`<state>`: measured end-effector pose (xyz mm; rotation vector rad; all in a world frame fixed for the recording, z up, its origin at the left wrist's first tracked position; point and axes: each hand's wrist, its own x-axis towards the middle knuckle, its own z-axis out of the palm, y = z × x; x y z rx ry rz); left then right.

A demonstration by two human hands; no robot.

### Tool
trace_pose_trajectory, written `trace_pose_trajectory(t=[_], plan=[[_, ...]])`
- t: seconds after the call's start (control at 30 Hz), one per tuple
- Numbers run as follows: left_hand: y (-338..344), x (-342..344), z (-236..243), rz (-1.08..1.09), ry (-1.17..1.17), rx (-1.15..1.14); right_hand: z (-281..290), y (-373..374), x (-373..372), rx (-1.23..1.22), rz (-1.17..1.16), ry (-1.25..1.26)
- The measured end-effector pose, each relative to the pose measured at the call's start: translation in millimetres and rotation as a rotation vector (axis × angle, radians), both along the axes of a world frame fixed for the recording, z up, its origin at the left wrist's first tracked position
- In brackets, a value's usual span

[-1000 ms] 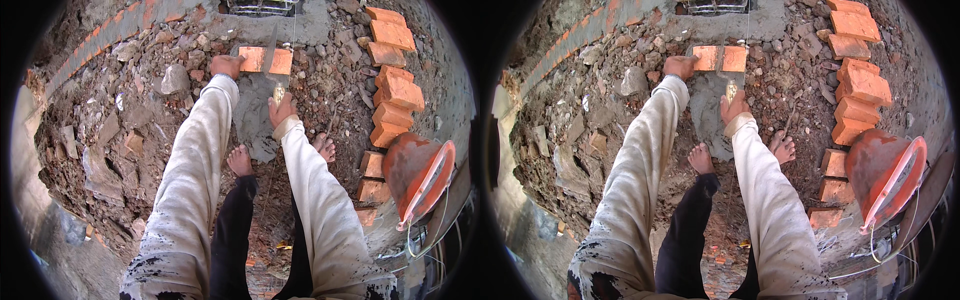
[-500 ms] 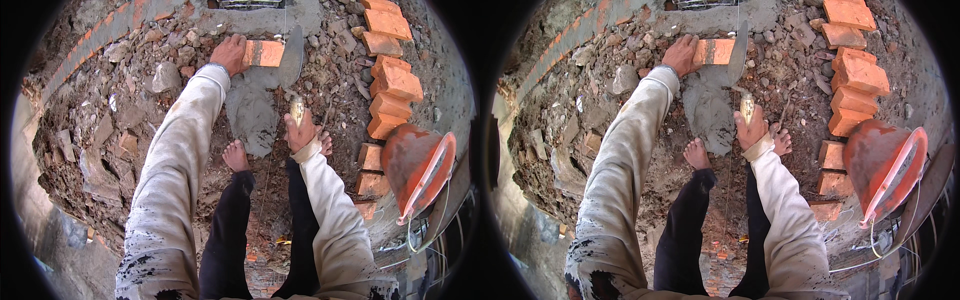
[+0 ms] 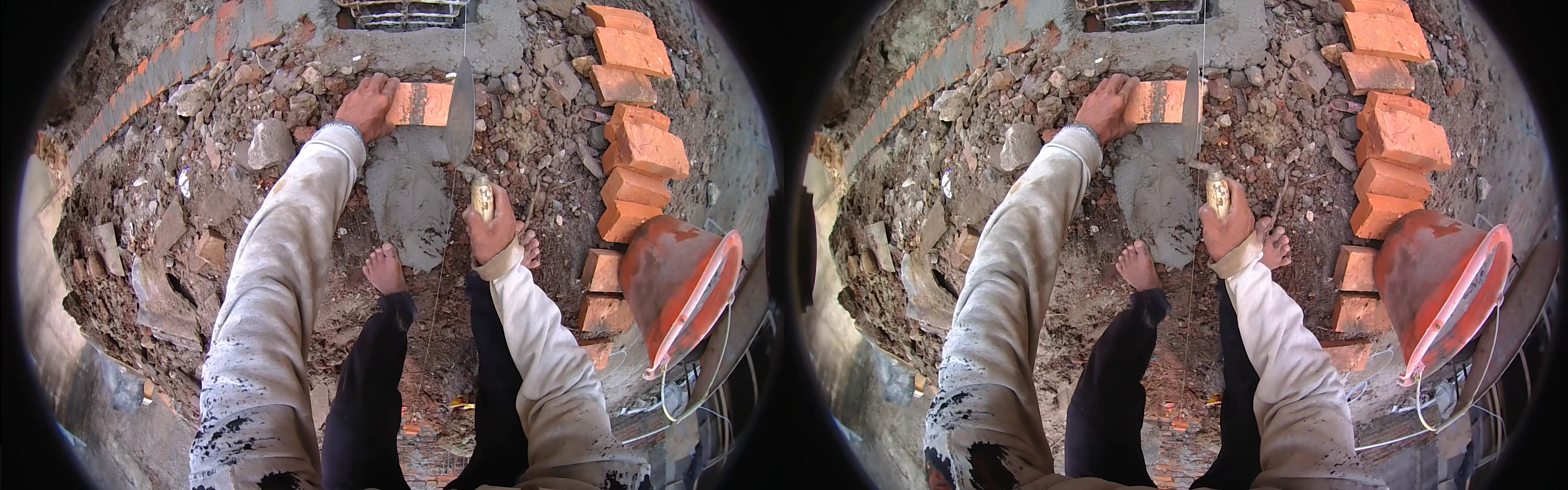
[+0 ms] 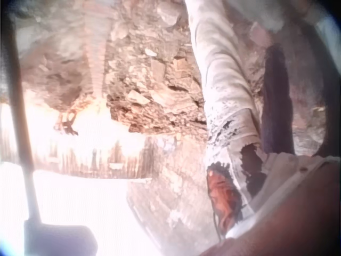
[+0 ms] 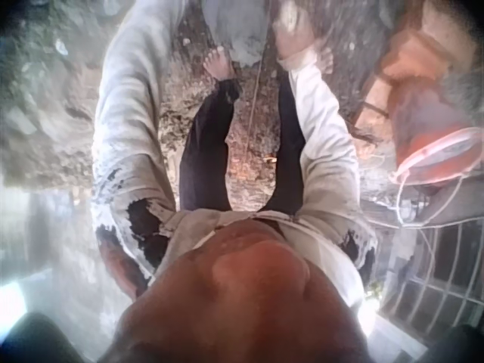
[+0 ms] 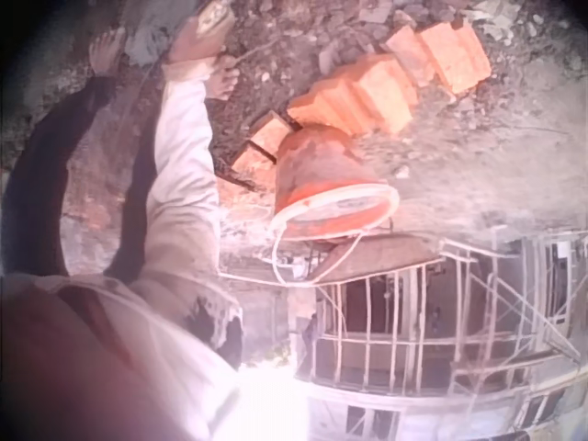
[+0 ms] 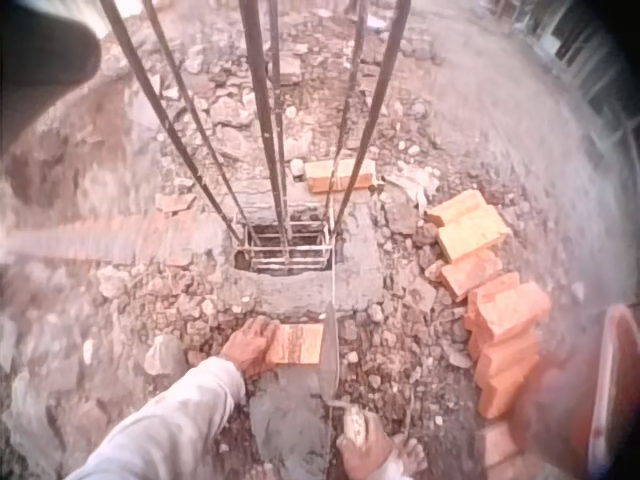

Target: The person lays bricks in a linear pattern on a construction site. They use a trowel to scoop mortar from a bucket, spread it on the ground, place bricks, and tap them into alignment.

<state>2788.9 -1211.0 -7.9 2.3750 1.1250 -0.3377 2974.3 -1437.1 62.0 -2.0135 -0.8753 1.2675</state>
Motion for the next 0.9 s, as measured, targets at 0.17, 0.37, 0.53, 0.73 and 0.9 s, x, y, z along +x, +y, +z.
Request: trace_pose_trajectory(t=[0.17,0.37,0.53,0.73,0.9], plan=[[0.4,-3.9,4.9,0.020,-0.088,0.056,22.5,30.0,3.9,0.260,-0.056,0.082],[-13.6,-5.7,3.9,0.111,-0.055,0.000,29.1,70.5,20.7,0.212,-0.022,0.109],[5.5,-14.2,-2.0,-0.048,-0.069,-0.082,47.9,94.5,21.7,0.202,-0.108,0.173],[-2.4,-22.9,-1.4,-0.076,-0.157,0.020,29.5,95.1,35.8,0.407,-0.049,0.213],[5.4,-22.6,2.7,-0.080,-0.144,-0.033,21.5,152.1,18.1,0.554,0.120,0.063]])
